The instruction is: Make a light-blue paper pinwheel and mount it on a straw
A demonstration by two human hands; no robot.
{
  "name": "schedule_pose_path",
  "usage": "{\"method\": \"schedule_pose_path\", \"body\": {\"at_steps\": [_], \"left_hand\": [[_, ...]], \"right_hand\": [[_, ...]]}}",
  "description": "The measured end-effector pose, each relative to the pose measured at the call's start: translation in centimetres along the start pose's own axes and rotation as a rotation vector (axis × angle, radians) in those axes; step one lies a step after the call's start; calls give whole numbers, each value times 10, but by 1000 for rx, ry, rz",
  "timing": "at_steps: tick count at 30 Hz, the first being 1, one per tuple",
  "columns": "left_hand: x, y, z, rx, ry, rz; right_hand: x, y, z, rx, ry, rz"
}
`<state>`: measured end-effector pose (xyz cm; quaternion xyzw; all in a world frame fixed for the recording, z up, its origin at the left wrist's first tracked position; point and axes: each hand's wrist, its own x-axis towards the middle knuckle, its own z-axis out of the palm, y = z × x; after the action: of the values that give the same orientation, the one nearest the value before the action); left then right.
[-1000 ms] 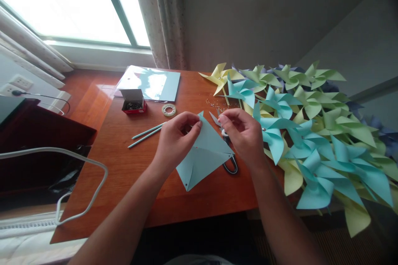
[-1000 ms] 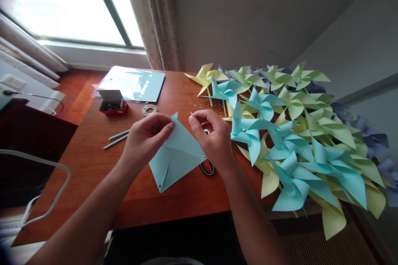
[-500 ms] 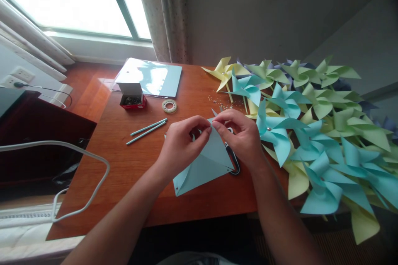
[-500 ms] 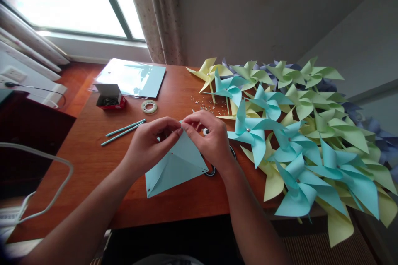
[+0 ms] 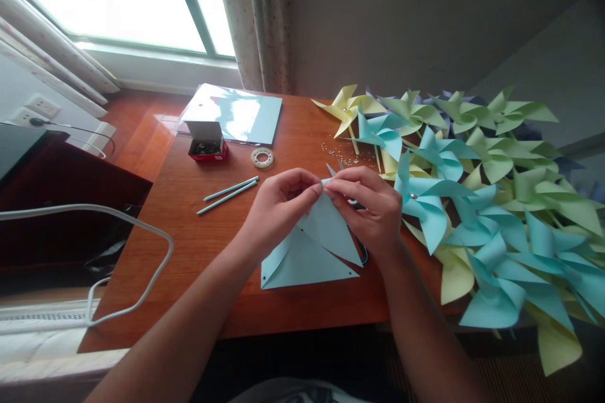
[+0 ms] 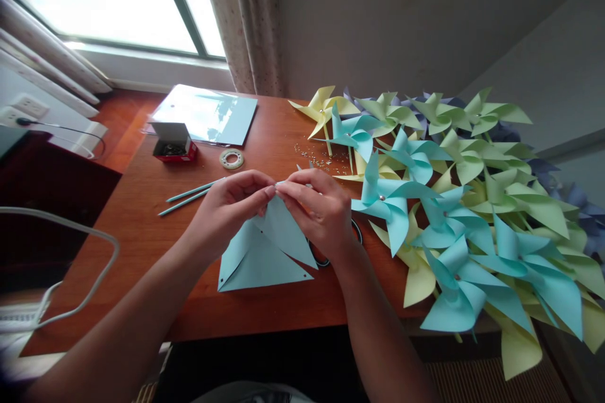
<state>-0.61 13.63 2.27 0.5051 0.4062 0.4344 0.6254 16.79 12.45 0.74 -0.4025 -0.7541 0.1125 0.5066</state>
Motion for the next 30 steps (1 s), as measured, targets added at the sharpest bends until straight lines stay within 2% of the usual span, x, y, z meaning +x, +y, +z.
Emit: {"method": "schedule_pose_path", "body": {"at_steps": [13,20,30], "left_hand": [[1,0,-1,-78,23,-84],[1,0,0,-83,12,-41],[1,-4,0,-67,51,-4]], "right_hand": [[-3,0,0,-30,-6,-37],[-4,1,2,-42,25,-33],[-4,0,2,-79,2,-33]]}}
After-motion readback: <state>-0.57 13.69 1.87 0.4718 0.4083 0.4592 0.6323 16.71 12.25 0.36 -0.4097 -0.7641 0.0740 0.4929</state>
